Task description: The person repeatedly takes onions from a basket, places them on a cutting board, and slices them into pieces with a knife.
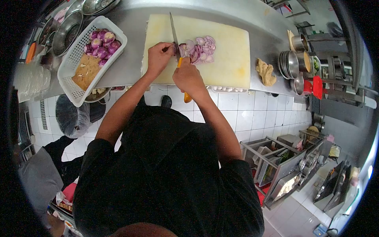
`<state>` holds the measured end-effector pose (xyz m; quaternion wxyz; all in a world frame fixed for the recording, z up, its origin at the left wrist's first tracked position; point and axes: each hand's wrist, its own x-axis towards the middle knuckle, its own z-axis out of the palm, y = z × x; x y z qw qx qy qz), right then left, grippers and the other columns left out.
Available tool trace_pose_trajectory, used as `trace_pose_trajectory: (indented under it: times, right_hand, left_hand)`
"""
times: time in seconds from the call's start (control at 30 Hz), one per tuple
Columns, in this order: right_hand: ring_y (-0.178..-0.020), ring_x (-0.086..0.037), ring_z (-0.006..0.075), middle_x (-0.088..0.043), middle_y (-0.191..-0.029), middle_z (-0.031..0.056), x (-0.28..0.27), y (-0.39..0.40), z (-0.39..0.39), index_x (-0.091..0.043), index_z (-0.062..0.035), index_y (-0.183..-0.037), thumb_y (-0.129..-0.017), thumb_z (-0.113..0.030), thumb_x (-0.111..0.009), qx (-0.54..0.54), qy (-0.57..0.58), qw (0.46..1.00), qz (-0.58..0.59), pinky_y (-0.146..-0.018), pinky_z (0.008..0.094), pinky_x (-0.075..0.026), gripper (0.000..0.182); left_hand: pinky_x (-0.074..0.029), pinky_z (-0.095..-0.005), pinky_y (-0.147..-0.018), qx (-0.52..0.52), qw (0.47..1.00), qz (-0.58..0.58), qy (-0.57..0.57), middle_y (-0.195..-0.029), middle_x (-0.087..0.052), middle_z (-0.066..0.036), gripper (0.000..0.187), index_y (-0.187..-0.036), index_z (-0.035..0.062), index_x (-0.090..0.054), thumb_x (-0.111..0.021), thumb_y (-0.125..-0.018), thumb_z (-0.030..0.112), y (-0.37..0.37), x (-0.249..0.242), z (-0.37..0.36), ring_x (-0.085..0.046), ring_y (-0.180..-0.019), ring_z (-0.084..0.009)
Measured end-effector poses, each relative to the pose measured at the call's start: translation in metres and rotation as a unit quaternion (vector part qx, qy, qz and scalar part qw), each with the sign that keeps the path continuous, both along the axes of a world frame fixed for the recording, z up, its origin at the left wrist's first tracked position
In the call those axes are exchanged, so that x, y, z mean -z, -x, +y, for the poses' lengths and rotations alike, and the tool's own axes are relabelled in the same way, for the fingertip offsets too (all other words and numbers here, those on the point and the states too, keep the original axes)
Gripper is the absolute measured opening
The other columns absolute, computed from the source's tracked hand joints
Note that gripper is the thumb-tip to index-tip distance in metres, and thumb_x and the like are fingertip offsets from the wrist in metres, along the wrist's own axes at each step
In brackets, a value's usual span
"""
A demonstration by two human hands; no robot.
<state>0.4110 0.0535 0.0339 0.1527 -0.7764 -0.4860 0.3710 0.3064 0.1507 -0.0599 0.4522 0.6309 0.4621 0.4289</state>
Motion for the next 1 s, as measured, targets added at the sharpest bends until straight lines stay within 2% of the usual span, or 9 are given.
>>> trace_pose_trajectory:
  times: [0.07, 0.17, 0.2, 0.3, 0.4, 0.5, 0.73, 0.83, 1.0]
  right_hand:
    - [-0.082, -0.069, 0.0484, -0.066, -0.089, 0.0348, 0.030, -0.001, 0.000, -0.046, 0.0092, -0.111, -0.092, -0.017, -0.053, -0.003, -0.032, 0.999, -0.039, -0.079, 0.0548, -0.054, 0.033]
    - [-0.058, -0.066, 0.0423, -0.065, -0.083, 0.0315, 0.077, -0.019, 0.006, -0.045, 0.0057, -0.112, -0.094, -0.019, -0.049, -0.055, -0.170, 0.980, -0.086, -0.058, 0.0517, -0.054, 0.030]
    - [-0.061, -0.066, 0.0447, -0.064, -0.086, 0.0321, 0.093, -0.029, 0.011, -0.048, 0.0045, -0.112, -0.095, -0.021, -0.050, -0.013, -0.162, 0.986, -0.043, -0.061, 0.0536, -0.054, 0.031]
    - [-0.092, -0.064, 0.0527, -0.066, -0.097, 0.0337, 0.051, -0.041, 0.009, -0.054, 0.0014, -0.112, -0.095, -0.021, -0.056, 0.013, -0.131, 0.991, -0.032, -0.080, 0.0593, -0.050, 0.029]
    - [-0.060, -0.069, 0.0383, -0.067, -0.077, 0.0256, 0.005, -0.034, 0.001, -0.050, -0.0003, -0.110, -0.098, -0.021, -0.057, 0.062, -0.113, 0.992, 0.017, -0.054, 0.0480, -0.053, 0.025]
    - [-0.056, -0.068, 0.0330, -0.066, -0.073, 0.0216, -0.007, -0.022, -0.007, -0.050, 0.0000, -0.111, -0.099, -0.023, -0.057, 0.074, -0.080, 0.993, 0.043, -0.048, 0.0435, -0.052, 0.026]
    - [-0.052, -0.067, 0.0337, -0.066, -0.072, 0.0228, 0.031, -0.003, -0.035, -0.050, -0.0014, -0.114, -0.099, -0.025, -0.055, 0.048, -0.035, 0.993, 0.100, -0.048, 0.0427, -0.052, 0.028]
    - [-0.053, -0.067, 0.0343, -0.066, -0.075, 0.0238, 0.069, -0.029, -0.042, -0.050, -0.0016, -0.116, -0.099, -0.025, -0.056, -0.003, -0.129, 0.992, 0.017, -0.049, 0.0430, -0.053, 0.029]
    - [-0.055, -0.068, 0.0347, -0.067, -0.077, 0.0238, 0.035, -0.039, -0.036, -0.047, -0.0019, -0.121, -0.101, -0.026, -0.053, 0.048, -0.041, 0.998, 0.021, -0.050, 0.0446, -0.053, 0.032]
  left_hand:
    - [-0.055, -0.0300, -0.069, -0.004, 1.000, -0.013, -0.014, -0.085, -0.075, -0.011, 0.016, -0.097, 0.0005, -0.077, -0.070, -0.088, 0.012, -0.003, 0.003, -0.001, -0.070, -0.073, -0.0155]
    - [-0.055, -0.0324, -0.070, -0.014, 0.997, 0.013, -0.075, -0.084, -0.073, -0.011, 0.014, -0.095, 0.0031, -0.077, -0.071, -0.086, 0.013, -0.006, 0.017, 0.003, -0.070, -0.074, -0.0198]
    - [-0.055, -0.0334, -0.070, -0.010, 0.995, 0.042, -0.089, -0.083, -0.071, -0.012, 0.013, -0.093, 0.0037, -0.077, -0.072, -0.086, 0.013, -0.008, 0.014, -0.001, -0.069, -0.074, -0.0216]
    - [-0.054, -0.0370, -0.071, 0.031, 0.984, 0.121, -0.126, -0.084, -0.067, -0.013, 0.012, -0.091, 0.0057, -0.076, -0.074, -0.083, 0.015, -0.010, 0.008, -0.003, -0.067, -0.077, -0.0278]
    - [-0.054, -0.0364, -0.072, 0.031, 0.981, 0.069, -0.181, -0.092, -0.067, -0.012, 0.014, -0.095, 0.0066, -0.075, -0.075, -0.084, 0.015, -0.006, 0.012, -0.007, -0.067, -0.083, -0.0273]
    - [-0.054, -0.0363, -0.075, 0.007, 0.988, 0.042, -0.147, -0.099, -0.068, -0.011, 0.017, -0.099, 0.0076, -0.075, -0.075, -0.084, 0.014, 0.024, -0.024, -0.014, -0.067, -0.089, -0.0283]
    - [-0.052, -0.0443, -0.091, -0.191, 0.932, 0.205, -0.228, -0.102, -0.067, -0.018, 0.032, -0.106, 0.0063, -0.076, -0.079, -0.074, 0.012, 0.154, -0.051, 0.064, -0.064, -0.099, -0.0362]
    - [-0.051, -0.0450, -0.095, -0.204, 0.908, 0.305, -0.200, -0.111, -0.067, -0.019, 0.041, -0.115, 0.0087, -0.073, -0.081, -0.076, 0.020, 0.177, -0.035, 0.086, -0.063, -0.104, -0.0374]
    - [-0.052, -0.0489, -0.091, -0.156, 0.915, 0.348, -0.135, -0.107, -0.062, -0.024, 0.047, -0.114, 0.0075, -0.072, -0.082, -0.070, 0.020, 0.176, -0.031, 0.100, -0.061, -0.103, -0.0425]
